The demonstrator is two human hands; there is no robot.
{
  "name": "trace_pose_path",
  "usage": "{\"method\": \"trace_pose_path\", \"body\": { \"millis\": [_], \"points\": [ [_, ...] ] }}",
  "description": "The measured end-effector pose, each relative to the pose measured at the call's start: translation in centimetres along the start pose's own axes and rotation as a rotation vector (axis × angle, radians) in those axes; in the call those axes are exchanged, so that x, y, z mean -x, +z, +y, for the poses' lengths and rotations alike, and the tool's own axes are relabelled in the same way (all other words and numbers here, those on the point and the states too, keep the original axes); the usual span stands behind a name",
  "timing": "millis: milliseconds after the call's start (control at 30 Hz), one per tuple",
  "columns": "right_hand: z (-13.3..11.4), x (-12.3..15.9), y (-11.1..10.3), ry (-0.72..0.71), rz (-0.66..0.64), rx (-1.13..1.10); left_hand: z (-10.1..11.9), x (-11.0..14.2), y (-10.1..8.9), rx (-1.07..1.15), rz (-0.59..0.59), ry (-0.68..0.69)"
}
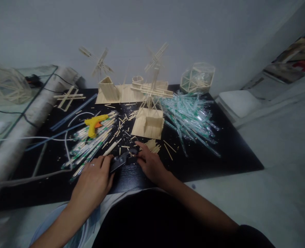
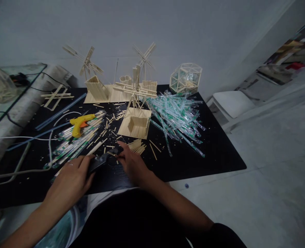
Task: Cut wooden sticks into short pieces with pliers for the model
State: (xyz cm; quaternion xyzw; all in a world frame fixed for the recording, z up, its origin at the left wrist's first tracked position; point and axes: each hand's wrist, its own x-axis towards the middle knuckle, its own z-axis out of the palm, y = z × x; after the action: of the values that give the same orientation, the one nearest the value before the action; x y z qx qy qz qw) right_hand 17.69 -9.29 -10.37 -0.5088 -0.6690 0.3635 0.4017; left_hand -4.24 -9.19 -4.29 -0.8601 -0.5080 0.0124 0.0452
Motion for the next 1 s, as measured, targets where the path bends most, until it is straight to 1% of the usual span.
{"method": "trace_pose_path", "body": {
  "millis": [200, 333, 567, 700, 833, 900, 1000],
  "points": [
    [0.0, -0.1, -0.1, 0.017, -0.022, 0.022, 0.9, -0.7, -0.7, -0.029, -0.007, 0.001],
    [0.2, 0.1, 0.0, 0.031, -0.028, 0.054, 0.9, -0.8, -0.7, -0.055, -0.02, 0.013],
    [0.1, 0.0, 0.0, 0.029, -0.011, 0.105, 0.6, -0.9, -0.9, -0.169, -0.121, 0.058],
    [0.1, 0.0, 0.0, 0.006, -0.002, 0.099, 0.7, -0.8, -1.1, -0.183, -0.161, 0.038],
    [0.3, 0.1, 0.2, -0.005, 0.014, 0.09, 0.6, -0.8, -1.0, -0.179, -0.189, 0.003],
    [0.4, 0.1, 0.4, 0.004, 0.016, 0.08, 0.4, -0.8, -0.9, -0.179, -0.191, 0.003],
    [0.4, 0.1, 0.3, -0.006, 0.036, 0.04, 0.0, -0.9, -0.5, -0.17, -0.159, 0.006]
  ]
}}
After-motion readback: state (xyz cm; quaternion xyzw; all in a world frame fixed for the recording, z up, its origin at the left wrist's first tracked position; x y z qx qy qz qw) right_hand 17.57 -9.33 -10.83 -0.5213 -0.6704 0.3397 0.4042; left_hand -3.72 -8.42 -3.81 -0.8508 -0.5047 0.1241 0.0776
